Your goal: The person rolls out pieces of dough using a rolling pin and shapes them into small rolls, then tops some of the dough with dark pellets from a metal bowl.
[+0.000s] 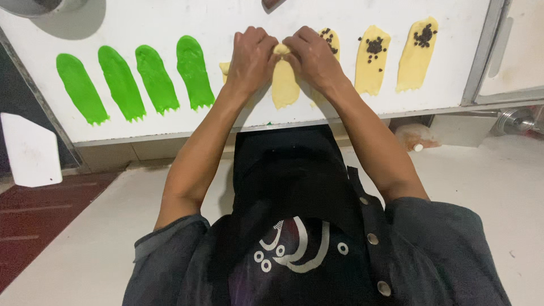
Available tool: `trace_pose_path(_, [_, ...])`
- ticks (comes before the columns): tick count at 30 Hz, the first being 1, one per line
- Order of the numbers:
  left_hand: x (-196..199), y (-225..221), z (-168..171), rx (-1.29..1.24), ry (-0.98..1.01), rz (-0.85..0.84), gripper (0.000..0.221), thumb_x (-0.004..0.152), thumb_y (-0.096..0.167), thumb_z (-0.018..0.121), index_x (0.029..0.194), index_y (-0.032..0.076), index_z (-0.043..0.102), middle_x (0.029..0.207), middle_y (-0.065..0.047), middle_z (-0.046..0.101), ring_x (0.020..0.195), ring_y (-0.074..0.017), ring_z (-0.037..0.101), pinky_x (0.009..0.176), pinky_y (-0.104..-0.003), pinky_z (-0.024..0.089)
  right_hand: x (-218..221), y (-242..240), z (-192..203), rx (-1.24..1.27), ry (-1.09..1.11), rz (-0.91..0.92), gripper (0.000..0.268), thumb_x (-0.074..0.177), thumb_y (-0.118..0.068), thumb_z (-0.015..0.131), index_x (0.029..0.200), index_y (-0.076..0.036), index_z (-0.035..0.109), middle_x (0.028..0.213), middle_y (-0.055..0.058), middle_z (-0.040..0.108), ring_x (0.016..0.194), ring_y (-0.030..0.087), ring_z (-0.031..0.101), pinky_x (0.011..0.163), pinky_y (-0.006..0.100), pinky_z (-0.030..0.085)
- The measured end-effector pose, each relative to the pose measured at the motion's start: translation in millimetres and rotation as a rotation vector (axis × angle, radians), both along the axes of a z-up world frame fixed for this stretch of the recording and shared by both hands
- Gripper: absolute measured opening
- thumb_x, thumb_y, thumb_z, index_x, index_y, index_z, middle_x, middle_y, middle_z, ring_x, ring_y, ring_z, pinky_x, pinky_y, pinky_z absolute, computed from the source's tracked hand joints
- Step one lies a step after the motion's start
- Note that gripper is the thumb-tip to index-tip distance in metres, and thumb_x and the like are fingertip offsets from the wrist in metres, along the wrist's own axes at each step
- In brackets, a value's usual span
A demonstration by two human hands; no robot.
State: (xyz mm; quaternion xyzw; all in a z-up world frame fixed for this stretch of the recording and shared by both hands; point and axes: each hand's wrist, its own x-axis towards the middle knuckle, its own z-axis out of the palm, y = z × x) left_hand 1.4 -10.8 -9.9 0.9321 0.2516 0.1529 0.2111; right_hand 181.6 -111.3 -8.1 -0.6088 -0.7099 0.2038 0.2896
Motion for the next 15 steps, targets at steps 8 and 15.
trace_pose_path(8, [1.0,-5.9,11.7,0.169,-0.125,-0.034,0.006,0.103,0.013,0.058,0.101,0.007,0.059,0.095,-0.010,0.059,0.082,-0.0308,0.052,0.069,-0.043,0.036,-13.0,-5.0,12.3,0.277,-0.068,-0.115,0.013,0.109,0.002,0.054,0.120,0.007,0.059,0.099,0.022,0.059,0.086,0.038,0.056,0.080,0.045,0.047])
trace_pose_path(15, [-19.1,-24.0,32.8,0.266,-0.249,-0.214,0.007,0.104,-0.003,0.061,0.098,-0.005,0.064,0.094,-0.014,0.061,0.083,-0.0300,0.059,0.067,-0.038,0.043,-22.2,-43.2,25.3,0.164,-0.153,-0.087,0.013,0.108,0.000,0.062,0.120,0.001,0.065,0.115,0.019,0.066,0.105,0.032,0.063,0.098,0.043,0.050])
